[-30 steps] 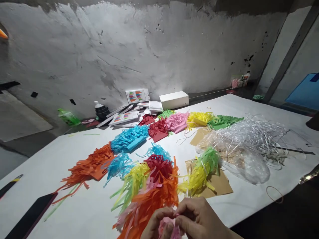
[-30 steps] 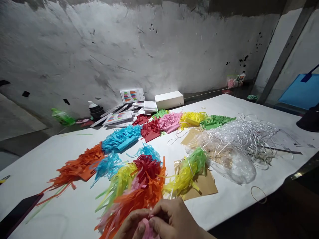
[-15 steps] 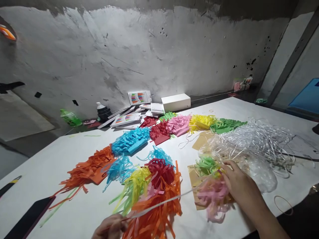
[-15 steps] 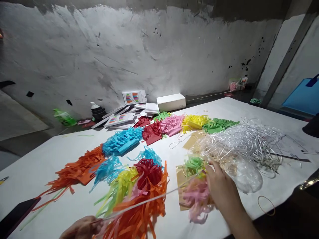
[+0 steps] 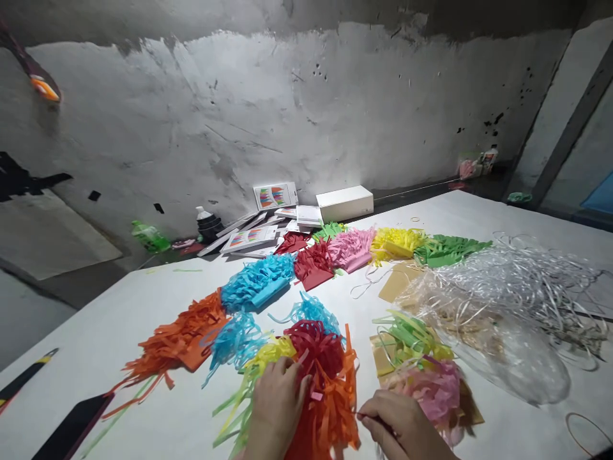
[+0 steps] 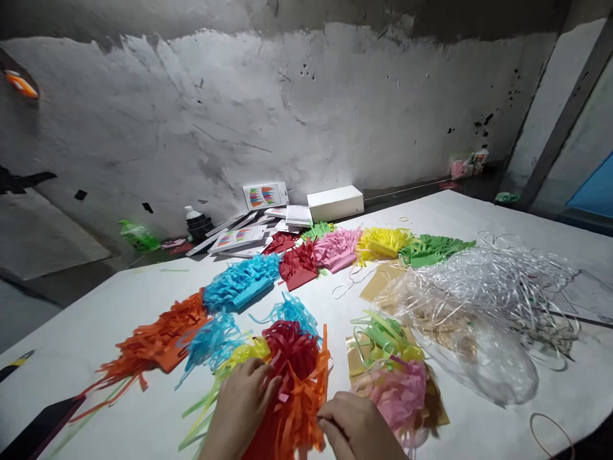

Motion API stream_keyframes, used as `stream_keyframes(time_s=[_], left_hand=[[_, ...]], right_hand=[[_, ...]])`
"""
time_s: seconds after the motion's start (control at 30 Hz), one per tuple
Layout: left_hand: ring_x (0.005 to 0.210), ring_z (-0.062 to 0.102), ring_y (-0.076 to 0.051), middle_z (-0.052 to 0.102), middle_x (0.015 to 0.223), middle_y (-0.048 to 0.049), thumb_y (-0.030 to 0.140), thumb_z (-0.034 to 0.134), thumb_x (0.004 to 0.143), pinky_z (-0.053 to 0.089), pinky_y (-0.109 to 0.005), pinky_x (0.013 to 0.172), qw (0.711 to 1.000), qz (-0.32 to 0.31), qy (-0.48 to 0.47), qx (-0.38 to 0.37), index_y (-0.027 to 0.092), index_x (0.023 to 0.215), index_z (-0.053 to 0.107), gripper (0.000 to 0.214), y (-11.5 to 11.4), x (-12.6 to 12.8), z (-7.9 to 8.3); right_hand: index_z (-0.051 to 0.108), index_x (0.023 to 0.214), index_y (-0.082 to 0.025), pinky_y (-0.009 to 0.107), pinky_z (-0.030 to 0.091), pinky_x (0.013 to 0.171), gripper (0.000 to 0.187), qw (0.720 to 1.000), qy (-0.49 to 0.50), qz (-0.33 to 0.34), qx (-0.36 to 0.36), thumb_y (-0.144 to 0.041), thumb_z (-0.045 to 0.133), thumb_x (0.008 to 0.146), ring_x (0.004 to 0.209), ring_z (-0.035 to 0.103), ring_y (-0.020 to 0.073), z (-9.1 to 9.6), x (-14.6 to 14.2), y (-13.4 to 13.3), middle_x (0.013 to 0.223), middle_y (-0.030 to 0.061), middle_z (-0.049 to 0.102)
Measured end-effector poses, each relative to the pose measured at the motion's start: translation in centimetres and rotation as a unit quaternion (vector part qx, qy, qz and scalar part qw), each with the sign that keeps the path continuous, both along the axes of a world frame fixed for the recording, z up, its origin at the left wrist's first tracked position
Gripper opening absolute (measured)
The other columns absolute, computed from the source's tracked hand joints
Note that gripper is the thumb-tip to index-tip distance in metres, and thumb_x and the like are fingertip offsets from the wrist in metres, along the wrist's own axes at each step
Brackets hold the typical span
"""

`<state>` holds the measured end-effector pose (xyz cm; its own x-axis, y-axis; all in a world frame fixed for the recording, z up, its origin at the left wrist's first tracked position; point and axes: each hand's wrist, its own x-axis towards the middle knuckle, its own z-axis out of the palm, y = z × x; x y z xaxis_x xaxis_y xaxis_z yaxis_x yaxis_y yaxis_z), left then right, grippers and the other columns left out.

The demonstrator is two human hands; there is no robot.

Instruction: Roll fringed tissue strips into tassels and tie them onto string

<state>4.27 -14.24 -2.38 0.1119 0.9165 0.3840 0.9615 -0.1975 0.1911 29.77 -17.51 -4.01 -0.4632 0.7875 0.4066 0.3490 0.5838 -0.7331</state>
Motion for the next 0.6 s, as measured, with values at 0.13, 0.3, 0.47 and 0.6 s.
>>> stream_keyframes(time_s=[0.13, 0.3, 0.47, 0.6], left_hand=[[0.064, 0.066, -0.024, 0.070, 0.067, -0.0039, 0.015, 0.051, 0.082, 0.047, -0.035, 0.060, 0.999, -0.015, 0.034, 0.040, 0.023, 0.065, 0.065, 0.023, 2.2, -0.1, 1.4], [0.076, 0.068, -0.027, 0.073, 0.087, -0.0135, 0.032, 0.043, 0.100, 0.050, -0.038, 0.072, 0.975, 0.027, 0.037, 0.219, 0.013, 0.102, 0.067, 0.031, 1.7, -2.5, 6.5], [0.079, 0.070, -0.021, 0.071, 0.092, -0.0085, 0.034, 0.046, 0.102, 0.051, -0.029, 0.072, 0.959, -0.107, 0.087, 0.246, 0.020, 0.101, 0.067, 0.026, -0.3, -2.9, 10.4], [0.071, 0.071, -0.016, 0.071, 0.086, -0.0044, 0.035, 0.054, 0.099, 0.053, -0.021, 0.068, 0.966, -0.170, 0.006, 0.196, 0.024, 0.098, 0.067, 0.017, -3.5, -0.3, 11.0]], right_hand=[[0.067, 0.091, -0.018, 0.025, 0.046, 0.061, 0.044, 1.000, 0.004, 0.002, 0.013, -0.043, 0.035, 0.108, 0.065, 0.063, 0.0161, -0.3, -0.1, 0.2, 0.074, 0.0058, 0.070], [0.068, 0.091, -0.019, 0.024, 0.049, 0.066, 0.039, 1.000, 0.003, -0.024, 0.003, -0.038, 0.038, 0.107, 0.072, 0.067, 0.0166, -0.1, 0.5, 0.2, 0.080, 0.0061, 0.073], [0.068, 0.094, -0.019, 0.024, 0.051, 0.067, 0.033, 0.998, 0.015, -0.029, 0.051, -0.032, 0.040, 0.106, 0.073, 0.068, 0.0168, 0.3, 0.5, -0.1, 0.077, 0.0056, 0.072], [0.071, 0.098, -0.020, 0.022, 0.051, 0.057, 0.026, 0.989, 0.113, 0.008, 0.092, -0.032, 0.048, 0.103, 0.061, 0.061, 0.0117, 0.2, -0.6, -0.8, 0.104, 0.0123, 0.070]])
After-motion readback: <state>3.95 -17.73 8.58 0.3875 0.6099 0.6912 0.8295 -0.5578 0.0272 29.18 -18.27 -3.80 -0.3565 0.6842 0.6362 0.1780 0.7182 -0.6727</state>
